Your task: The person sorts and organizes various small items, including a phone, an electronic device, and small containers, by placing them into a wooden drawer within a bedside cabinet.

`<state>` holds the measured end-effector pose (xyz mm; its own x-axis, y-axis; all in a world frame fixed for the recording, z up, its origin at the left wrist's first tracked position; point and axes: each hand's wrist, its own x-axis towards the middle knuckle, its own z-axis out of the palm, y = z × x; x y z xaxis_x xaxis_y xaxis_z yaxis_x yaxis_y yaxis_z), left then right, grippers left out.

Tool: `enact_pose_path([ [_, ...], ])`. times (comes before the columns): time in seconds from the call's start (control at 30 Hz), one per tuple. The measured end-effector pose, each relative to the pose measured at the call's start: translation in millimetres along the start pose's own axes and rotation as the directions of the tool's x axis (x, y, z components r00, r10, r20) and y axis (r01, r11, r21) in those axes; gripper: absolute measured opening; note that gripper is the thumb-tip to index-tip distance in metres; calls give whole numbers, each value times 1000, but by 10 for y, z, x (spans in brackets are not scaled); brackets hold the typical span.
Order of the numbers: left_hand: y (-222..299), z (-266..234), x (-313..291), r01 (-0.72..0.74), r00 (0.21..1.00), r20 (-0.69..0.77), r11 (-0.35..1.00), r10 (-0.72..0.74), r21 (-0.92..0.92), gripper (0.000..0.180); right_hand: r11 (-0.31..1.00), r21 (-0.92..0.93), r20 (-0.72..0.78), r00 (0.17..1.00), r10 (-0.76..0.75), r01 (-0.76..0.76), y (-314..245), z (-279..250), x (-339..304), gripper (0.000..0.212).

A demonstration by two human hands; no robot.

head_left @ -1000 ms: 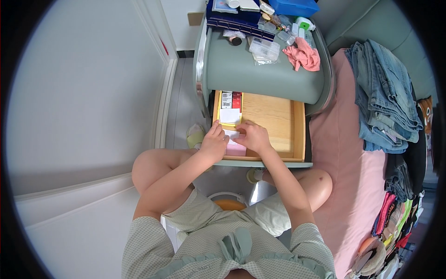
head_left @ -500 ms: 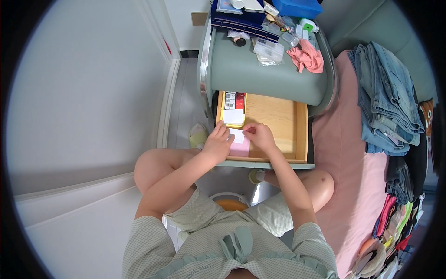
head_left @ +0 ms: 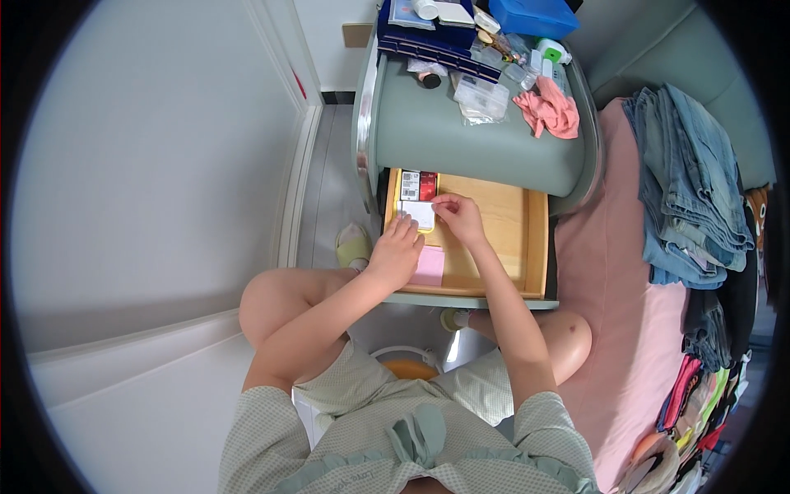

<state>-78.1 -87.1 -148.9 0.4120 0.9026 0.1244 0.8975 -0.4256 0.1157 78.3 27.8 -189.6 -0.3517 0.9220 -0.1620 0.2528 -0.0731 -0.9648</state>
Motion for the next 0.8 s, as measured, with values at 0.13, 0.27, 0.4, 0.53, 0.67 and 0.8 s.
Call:
enact_pose_path([
  [0.13,1,63,-13,10,991,131,999,-16,43,47,936,-351,-87,995,-44,11,-107,40,-7,19],
  [0.27,-5,59,9,-47,986,166,945,-8,325,40,849,-526,-78,992,-100,44,-254,102,-87,18],
  [0.4,12,121,40,-57,987,161,932,-1,357,39,792,-599,-65,978,-197,120,-251,106,-93,17],
  [0.53,34,127,52,-44,988,156,946,-7,322,38,779,-614,-58,978,-201,124,-258,116,-102,17],
  [0.67,34,82,59,-85,984,180,913,13,400,36,782,-614,-57,982,-178,106,-280,125,-133,18],
  [0.8,27,30,48,-73,984,175,935,12,346,34,819,-567,-78,985,-155,84,-324,104,-186,18],
])
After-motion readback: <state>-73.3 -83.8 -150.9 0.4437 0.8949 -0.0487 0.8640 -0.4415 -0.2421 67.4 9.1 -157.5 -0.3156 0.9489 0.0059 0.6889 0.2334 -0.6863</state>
